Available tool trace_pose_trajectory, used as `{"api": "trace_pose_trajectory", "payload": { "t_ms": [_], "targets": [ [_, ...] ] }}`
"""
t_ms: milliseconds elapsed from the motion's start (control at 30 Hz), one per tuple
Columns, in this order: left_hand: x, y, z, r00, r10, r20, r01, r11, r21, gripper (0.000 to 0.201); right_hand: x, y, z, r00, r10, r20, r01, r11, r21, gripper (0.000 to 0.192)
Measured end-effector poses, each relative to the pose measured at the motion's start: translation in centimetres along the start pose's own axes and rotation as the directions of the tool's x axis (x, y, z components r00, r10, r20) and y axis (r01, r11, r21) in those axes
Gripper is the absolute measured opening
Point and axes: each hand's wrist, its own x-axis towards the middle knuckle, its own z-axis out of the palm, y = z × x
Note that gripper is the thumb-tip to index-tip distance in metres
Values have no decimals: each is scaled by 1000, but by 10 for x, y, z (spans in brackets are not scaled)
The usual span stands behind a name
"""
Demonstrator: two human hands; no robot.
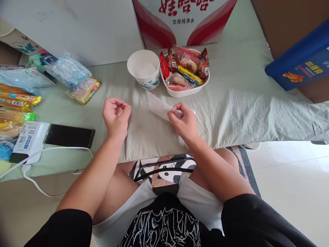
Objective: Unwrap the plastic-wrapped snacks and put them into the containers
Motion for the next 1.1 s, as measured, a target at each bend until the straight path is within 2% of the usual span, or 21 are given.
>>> {"api": "trace_pose_trajectory", "payload": {
  "t_ms": [33,100,167,200,267,300,333,400,467,533,567,633,733,800,867,967,1033,1100],
  "targets": [
    [-3,1,2,999,4,41,-5,1000,7,34,-2,0,1,996,-92,-10,91,994,-62,17],
    [-11,7,7,971,-27,236,31,999,-14,43,-7,-1,5,954,-297,48,301,942,-146,14],
    [-21,15,13,892,-66,448,104,993,-61,67,-12,-1,9,891,-423,164,445,886,-129,15],
    [-24,19,15,838,-88,539,154,985,-79,75,-14,-1,11,874,-433,222,459,884,-82,14],
    [-29,27,19,730,-136,669,254,964,-81,74,-18,-2,12,859,-395,325,398,915,59,11],
    [-29,31,19,697,-155,700,287,955,-75,69,-19,-2,12,857,-363,365,345,931,117,12],
    [-28,34,20,685,-167,709,305,950,-70,63,-19,-3,11,862,-331,384,298,944,145,16],
    [-26,38,19,718,-174,674,303,950,-77,52,-19,-5,9,899,-296,323,278,955,102,21],
    [-24,39,18,760,-180,625,303,948,-96,47,-18,-5,8,943,-289,168,295,955,-14,27],
    [-24,37,16,773,-201,602,344,930,-130,46,-15,-4,8,962,-270,50,272,960,-57,48],
    [-24,36,15,769,-216,601,377,913,-154,45,-13,-3,9,969,-243,37,244,969,-29,59],
    [-24,35,13,761,-250,598,444,873,-201,41,-10,-1,11,983,-147,110,137,986,94,69],
    [-22,36,12,793,-299,530,476,848,-234,31,-9,-1,11,961,1,276,-67,970,232,52],
    [-18,39,10,830,-342,440,473,850,-232,25,-11,-1,10,969,37,243,-99,963,249,47],
    [-13,43,8,845,-389,366,485,846,-223,22,-12,-3,6,992,9,127,-35,978,207,47],
    [-8,50,3,846,-419,331,500,838,-219,18,-1,-17,2,991,-133,-8,133,990,38,43],
    [-7,54,0,842,-415,345,503,835,-222,17,22,-36,3,958,-281,-56,270,951,-152,39],
    [-7,58,-4,840,-395,371,497,834,-239,17,56,-59,11,907,-419,-37,374,844,-383,34]
  ]
}}
